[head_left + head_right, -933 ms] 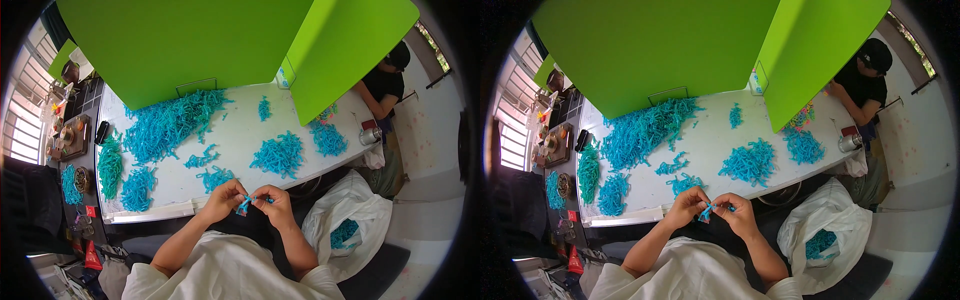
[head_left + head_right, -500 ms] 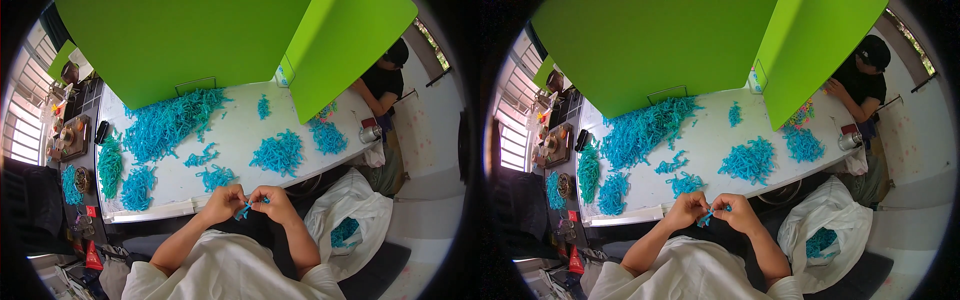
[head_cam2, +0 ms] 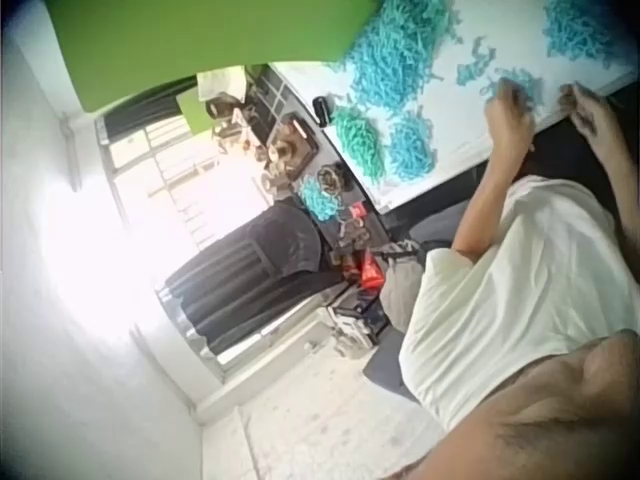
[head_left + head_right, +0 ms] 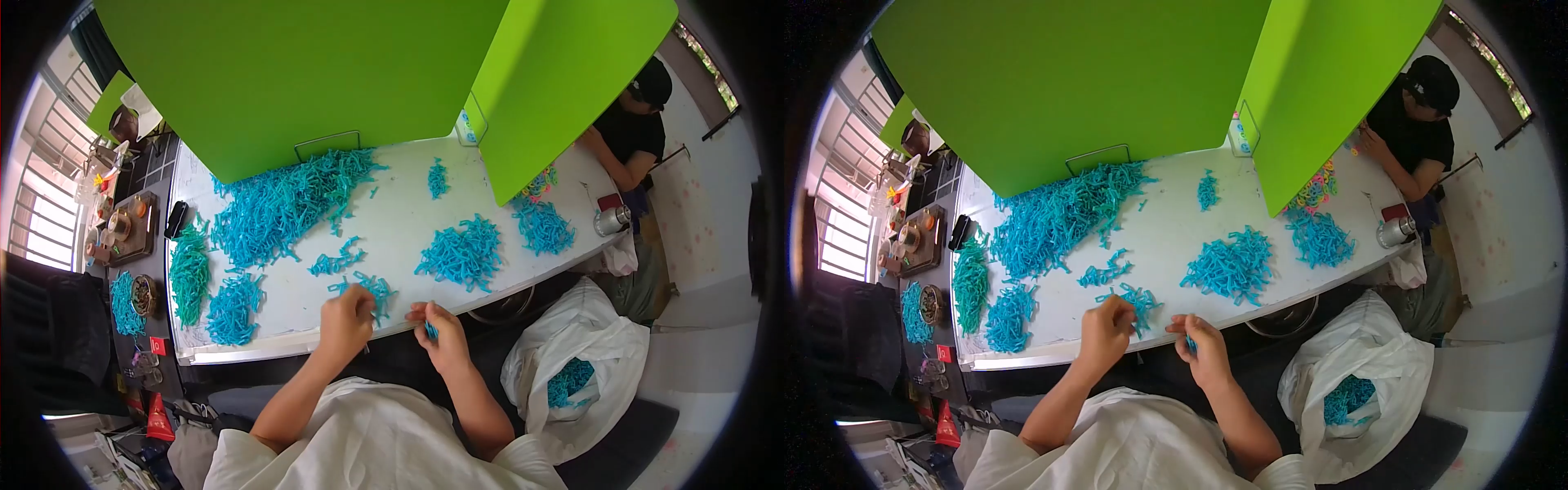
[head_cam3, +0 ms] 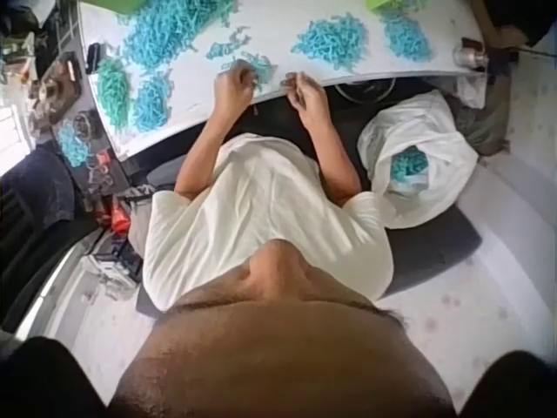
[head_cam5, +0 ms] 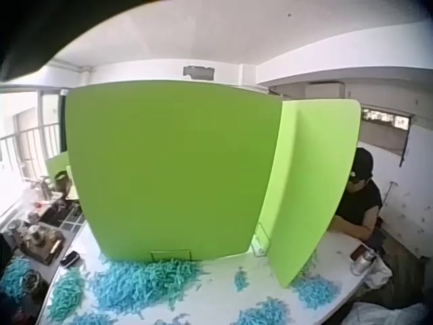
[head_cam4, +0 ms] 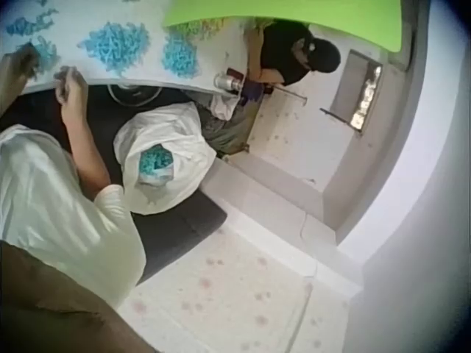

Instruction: Assembling small plastic toy components by hand at an industrial workbench.

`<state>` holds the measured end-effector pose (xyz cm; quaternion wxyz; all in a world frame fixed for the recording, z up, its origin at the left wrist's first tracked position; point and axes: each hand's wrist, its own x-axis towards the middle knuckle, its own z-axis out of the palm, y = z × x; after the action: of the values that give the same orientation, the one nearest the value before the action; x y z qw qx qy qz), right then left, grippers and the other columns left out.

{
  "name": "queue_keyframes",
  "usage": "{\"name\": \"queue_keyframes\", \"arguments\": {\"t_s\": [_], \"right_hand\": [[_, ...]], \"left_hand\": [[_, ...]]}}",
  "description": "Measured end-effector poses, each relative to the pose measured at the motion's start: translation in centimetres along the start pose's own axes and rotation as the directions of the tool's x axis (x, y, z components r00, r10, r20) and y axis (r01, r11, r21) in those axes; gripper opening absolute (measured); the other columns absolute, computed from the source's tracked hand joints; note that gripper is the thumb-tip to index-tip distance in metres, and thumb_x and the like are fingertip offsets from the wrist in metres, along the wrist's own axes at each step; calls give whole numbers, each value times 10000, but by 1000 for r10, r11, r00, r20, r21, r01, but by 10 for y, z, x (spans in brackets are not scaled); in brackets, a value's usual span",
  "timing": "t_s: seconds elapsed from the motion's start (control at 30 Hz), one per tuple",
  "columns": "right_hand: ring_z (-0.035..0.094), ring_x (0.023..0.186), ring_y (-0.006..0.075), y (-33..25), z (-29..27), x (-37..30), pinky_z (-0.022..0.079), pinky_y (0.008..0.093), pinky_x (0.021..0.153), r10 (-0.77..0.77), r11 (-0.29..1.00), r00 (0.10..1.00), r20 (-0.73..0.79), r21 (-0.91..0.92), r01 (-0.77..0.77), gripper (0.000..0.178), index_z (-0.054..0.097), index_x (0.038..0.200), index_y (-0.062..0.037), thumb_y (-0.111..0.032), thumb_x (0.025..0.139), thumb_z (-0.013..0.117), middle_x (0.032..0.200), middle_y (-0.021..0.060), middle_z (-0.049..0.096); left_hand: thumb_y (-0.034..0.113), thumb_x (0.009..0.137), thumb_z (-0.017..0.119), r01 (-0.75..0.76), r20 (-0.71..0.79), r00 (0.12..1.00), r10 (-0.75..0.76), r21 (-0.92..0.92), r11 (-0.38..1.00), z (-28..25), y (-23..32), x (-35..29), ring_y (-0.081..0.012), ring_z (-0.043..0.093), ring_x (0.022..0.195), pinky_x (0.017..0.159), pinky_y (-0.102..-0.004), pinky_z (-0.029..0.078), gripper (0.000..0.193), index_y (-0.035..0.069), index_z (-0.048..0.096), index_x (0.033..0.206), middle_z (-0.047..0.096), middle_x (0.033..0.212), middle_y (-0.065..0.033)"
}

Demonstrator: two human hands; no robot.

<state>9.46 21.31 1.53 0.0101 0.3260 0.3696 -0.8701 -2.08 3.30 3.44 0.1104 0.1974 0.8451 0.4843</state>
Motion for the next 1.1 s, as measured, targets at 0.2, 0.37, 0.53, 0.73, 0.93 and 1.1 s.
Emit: {"name": "queue_keyframes", "arguments": {"t_s": [0.2,0.37,0.53,0.73,0.93,1.1], "right_hand": [[644,1177,344,-9,7,-1,534,464,1041,50,935,989,137,343,-95,548,557,1255,74,-434,1097,428,1220,220,634],[623,1216,336,-8,7,-3,510,470,1056,45,925,991,127,370,-89,556,556,1270,66,-445,1098,420,1232,218,638],[625,1218,297,-5,15,-4,513,429,1007,-42,956,992,122,294,4,519,568,1281,35,-433,1093,447,1252,199,653],[639,1168,254,2,9,-2,527,387,986,-44,945,995,93,327,11,419,606,1240,15,-359,1084,503,1221,175,664],[669,799,132,10,5,-6,543,263,706,-116,993,987,-116,11,118,182,672,1127,-9,-135,996,673,959,73,718],[590,644,98,17,-9,2,458,237,585,-151,987,974,-172,19,157,110,697,1032,-13,-87,954,722,882,45,710]], "left_hand": [[27,822,738,-167,-161,956,244,384,908,4,15,12,-345,665,727,650,-427,537,109,78,728,919,663,847,-94],[94,802,770,-357,-4,930,367,231,905,15,47,-12,-317,672,730,650,-431,550,105,106,727,898,622,920,-94],[117,787,788,-185,92,980,177,87,979,34,47,-19,-303,685,729,637,-415,558,98,83,743,867,656,888,-106],[98,794,773,-42,114,993,42,-7,999,31,50,-13,-279,701,718,642,-387,566,84,54,747,861,690,872,-122],[95,798,771,-74,46,996,72,44,996,41,34,-11,-309,683,668,595,-400,550,86,38,728,845,674,809,-139],[93,810,769,-188,100,980,175,150,971,56,35,-12,-349,674,681,600,-433,541,80,46,728,860,677,823,-155]]}}
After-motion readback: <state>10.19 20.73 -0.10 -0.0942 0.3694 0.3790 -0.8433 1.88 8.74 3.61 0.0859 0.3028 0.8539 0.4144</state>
